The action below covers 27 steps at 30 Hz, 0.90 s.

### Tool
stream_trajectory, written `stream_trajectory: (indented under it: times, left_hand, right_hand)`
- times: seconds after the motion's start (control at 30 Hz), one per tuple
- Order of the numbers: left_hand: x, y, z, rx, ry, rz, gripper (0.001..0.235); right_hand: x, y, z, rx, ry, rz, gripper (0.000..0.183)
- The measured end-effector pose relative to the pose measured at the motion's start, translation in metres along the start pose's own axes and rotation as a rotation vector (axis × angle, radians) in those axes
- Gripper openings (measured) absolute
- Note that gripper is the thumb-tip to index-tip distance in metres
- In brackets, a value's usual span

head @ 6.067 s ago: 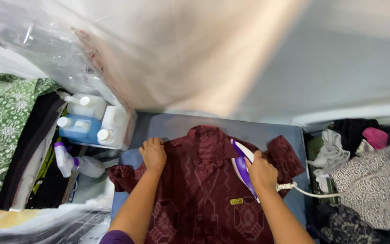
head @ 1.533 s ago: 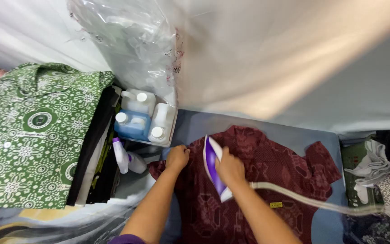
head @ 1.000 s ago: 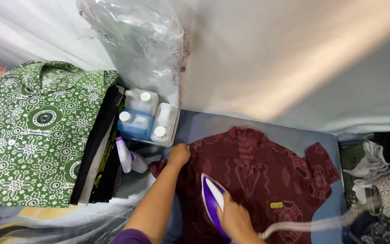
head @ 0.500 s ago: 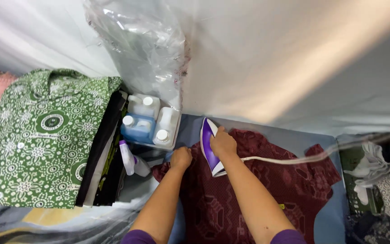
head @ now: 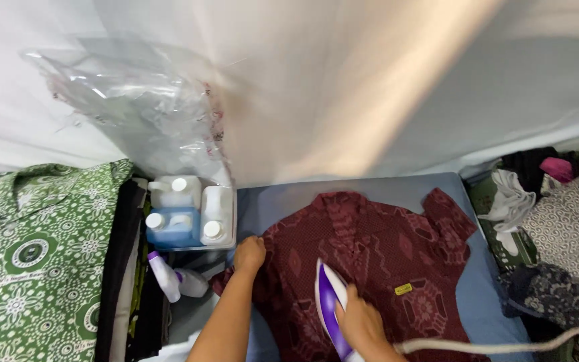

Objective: Ironing and folding a maroon patterned shirt on an ironing board.

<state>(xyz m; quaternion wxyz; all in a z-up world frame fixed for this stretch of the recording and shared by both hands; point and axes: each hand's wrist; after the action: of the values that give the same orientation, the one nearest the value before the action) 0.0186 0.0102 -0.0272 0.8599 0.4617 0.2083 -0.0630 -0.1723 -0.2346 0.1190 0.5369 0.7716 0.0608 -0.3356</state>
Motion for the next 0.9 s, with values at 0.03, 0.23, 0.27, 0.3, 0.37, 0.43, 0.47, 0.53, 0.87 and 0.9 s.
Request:
stream_trajectory:
  times: [0.03,0.23,0.27,0.3,0.37,0.43,0.47,0.53,0.87,0.9]
  left_hand:
    - [-0.002,0.002,0.003,0.0,-0.004,-0.003,0.04]
    - [-0.013,0.011,0.009,-0.009,-0.003,0.047,0.04]
    - [-0.012,0.012,0.009,-0.008,0.003,0.055,0.04]
    - [-0.013,0.011,0.01,-0.004,0.006,0.057,0.04]
    - [-0.004,0.005,0.003,0.01,-0.013,0.063,0.04]
    - [0.0,-0.001,-0.005,0.025,-0.03,0.063,0.041]
    - [0.0,-0.003,-0.01,0.039,-0.043,0.075,0.041]
    - [0.007,-0.004,-0.01,0.046,-0.069,0.098,0.041]
    - [-0.038,0.004,0.023,0.128,-0.131,0.236,0.036]
    - [-0.07,0.023,0.052,0.194,-0.114,0.29,0.038]
  right_hand:
    - [0.005,0.028,-0.027,0.001,-0.005,0.002,0.05]
    - [0.127,0.08,-0.106,0.163,0.056,0.217,0.052]
    - [0.148,0.081,-0.116,0.134,0.109,0.241,0.051]
    - [0.168,0.081,-0.122,0.107,0.155,0.264,0.05]
    - [0.17,0.075,-0.123,0.103,0.17,0.265,0.048]
    - [0.16,0.06,-0.115,0.098,0.18,0.263,0.047]
    - [0.148,0.049,-0.109,0.07,0.192,0.253,0.045]
    - [0.114,0.039,-0.09,0.041,0.206,0.26,0.043]
    - [-0.055,0.081,0.081,0.101,0.046,-0.087,0.037]
    - [-0.062,0.09,0.098,0.113,-0.044,-0.079,0.038]
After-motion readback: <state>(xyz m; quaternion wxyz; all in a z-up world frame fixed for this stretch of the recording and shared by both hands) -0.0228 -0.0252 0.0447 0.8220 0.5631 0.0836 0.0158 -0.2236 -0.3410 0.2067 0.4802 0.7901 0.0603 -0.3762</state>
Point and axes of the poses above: each hand's wrist, its own x-axis towards the middle knuckle, its own y-axis out of the back of the hand, z = x × y
